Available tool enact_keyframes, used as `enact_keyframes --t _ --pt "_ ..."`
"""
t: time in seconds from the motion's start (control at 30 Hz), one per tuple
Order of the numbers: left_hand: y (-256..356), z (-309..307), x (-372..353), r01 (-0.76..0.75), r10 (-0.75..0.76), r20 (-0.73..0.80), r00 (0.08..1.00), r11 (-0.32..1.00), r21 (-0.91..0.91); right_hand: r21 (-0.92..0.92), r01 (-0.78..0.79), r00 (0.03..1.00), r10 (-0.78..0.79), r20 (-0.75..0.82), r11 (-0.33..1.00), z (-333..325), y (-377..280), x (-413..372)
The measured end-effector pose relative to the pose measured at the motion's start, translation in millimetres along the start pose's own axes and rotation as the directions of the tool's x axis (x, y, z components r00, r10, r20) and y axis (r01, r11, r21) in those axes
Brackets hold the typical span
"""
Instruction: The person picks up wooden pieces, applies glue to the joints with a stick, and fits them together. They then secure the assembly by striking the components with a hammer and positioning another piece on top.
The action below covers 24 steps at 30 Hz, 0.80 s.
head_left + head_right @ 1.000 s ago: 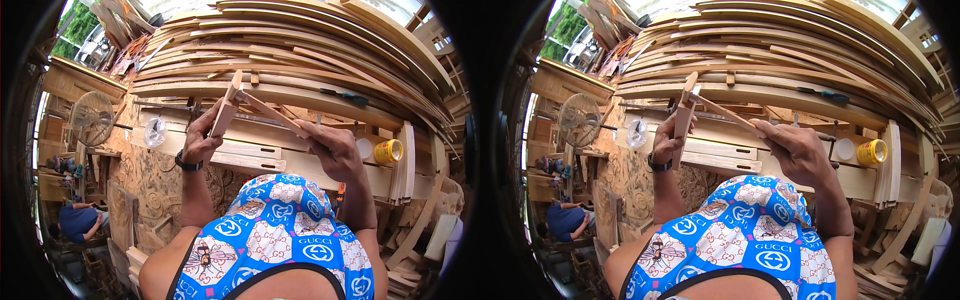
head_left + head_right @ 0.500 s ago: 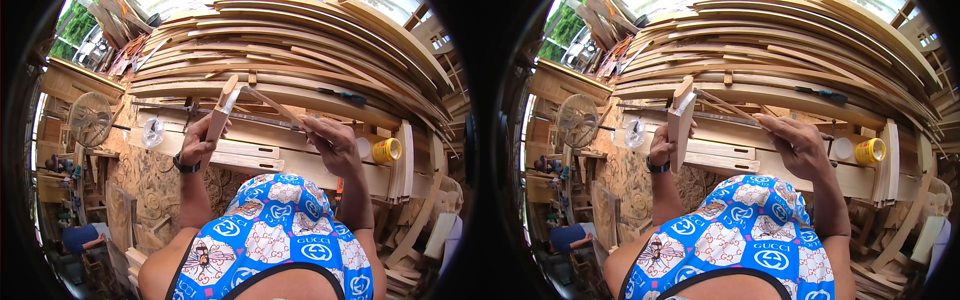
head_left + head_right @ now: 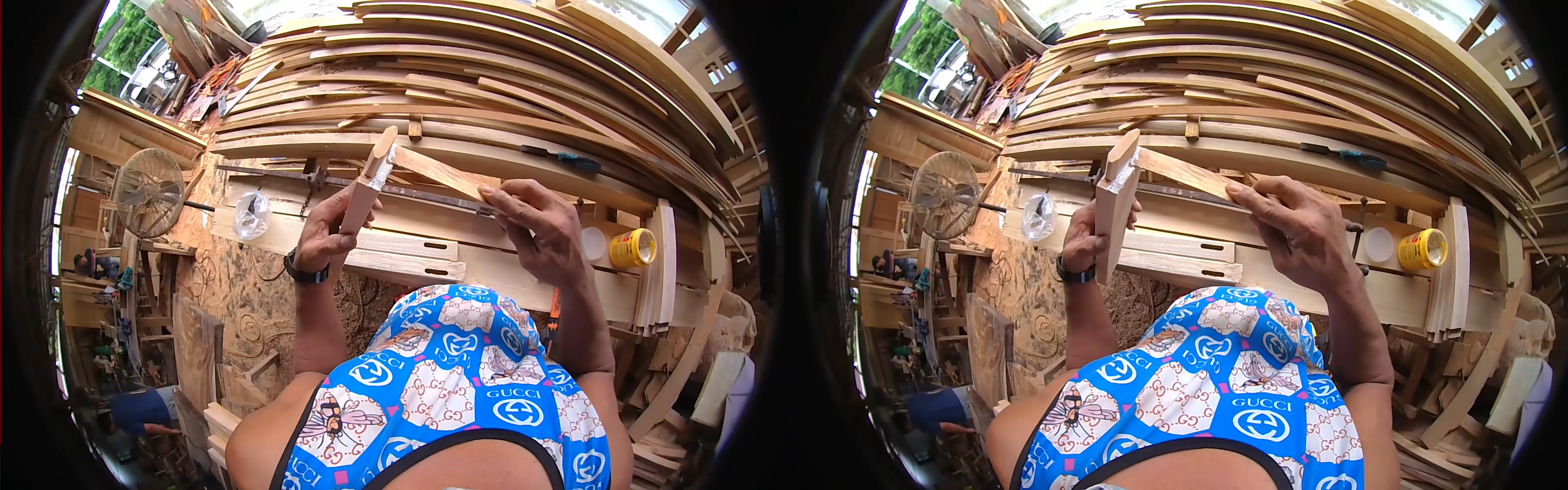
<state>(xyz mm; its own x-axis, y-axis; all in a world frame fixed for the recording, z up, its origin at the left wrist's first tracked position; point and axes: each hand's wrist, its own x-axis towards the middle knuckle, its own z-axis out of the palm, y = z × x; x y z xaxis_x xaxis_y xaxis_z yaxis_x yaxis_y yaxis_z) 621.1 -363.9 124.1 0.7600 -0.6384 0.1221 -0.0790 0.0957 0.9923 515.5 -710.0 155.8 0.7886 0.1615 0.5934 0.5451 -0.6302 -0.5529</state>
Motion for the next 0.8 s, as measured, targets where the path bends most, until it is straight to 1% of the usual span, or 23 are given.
enact_keyframes --t 0.13,0.2,0.23,0.3,0.33,0.37,0.43,0.47,0.53,0.63,0.77,0.8 --pt "2 2 -2 0.018 -0.018 -0.032 0.999 1.000 0.009 -0.020 -0.016 1.000 0.016 0.003 1.000 -4 0 0" --pt "2 5 -3 0.019 -0.019 -0.042 0.999 1.000 -0.001 -0.109 -0.018 1.000 0.020 0.018 0.994 -10 0 1" --pt "2 6 -3 0.021 -0.021 -0.054 0.998 1.000 -0.011 -0.109 -0.017 1.000 0.019 0.019 0.994 -13 0 1" --pt "0 5 -4 0.016 -0.017 -0.061 0.998 1.000 -0.023 -0.106 -0.121 0.993 0.122 -0.001 0.987 -17 1 0" --pt "-1 5 -5 0.011 -0.014 -0.068 0.998 0.999 -0.035 -0.043 -0.121 0.993 0.120 -0.022 0.992 -18 1 0" --pt "0 4 -4 0.012 -0.015 -0.069 0.998 0.999 -0.036 -0.043 -0.121 0.993 0.120 -0.021 0.992 -16 2 -1" --pt "2 4 -2 0.012 -0.014 -0.059 0.998 1.000 -0.022 0.159 -0.093 0.993 0.102 -0.051 0.983 -12 3 -4" --pt "2 5 -2 0.013 -0.014 -0.056 0.998 1.000 -0.022 0.158 -0.095 0.993 0.104 -0.053 0.983 -11 2 -5" --pt "2 6 0 0.026 -0.027 -0.073 0.997 0.999 -0.023 0.288 -0.177 0.984 0.174 0.034 0.941 -8 0 -9" --pt "3 6 1 0.028 -0.028 -0.071 0.997 1.000 0.000 0.241 -0.137 0.991 0.132 0.036 0.961 -6 -1 -8" --pt "2 3 1 0.040 -0.040 -0.056 0.998 0.999 0.013 0.215 -0.142 0.990 0.135 0.048 0.966 -5 -2 -7" --pt "3 5 2 0.016 -0.016 -0.047 0.999 1.000 0.011 0.213 -0.135 0.991 0.128 0.046 0.968 -4 -2 -7"
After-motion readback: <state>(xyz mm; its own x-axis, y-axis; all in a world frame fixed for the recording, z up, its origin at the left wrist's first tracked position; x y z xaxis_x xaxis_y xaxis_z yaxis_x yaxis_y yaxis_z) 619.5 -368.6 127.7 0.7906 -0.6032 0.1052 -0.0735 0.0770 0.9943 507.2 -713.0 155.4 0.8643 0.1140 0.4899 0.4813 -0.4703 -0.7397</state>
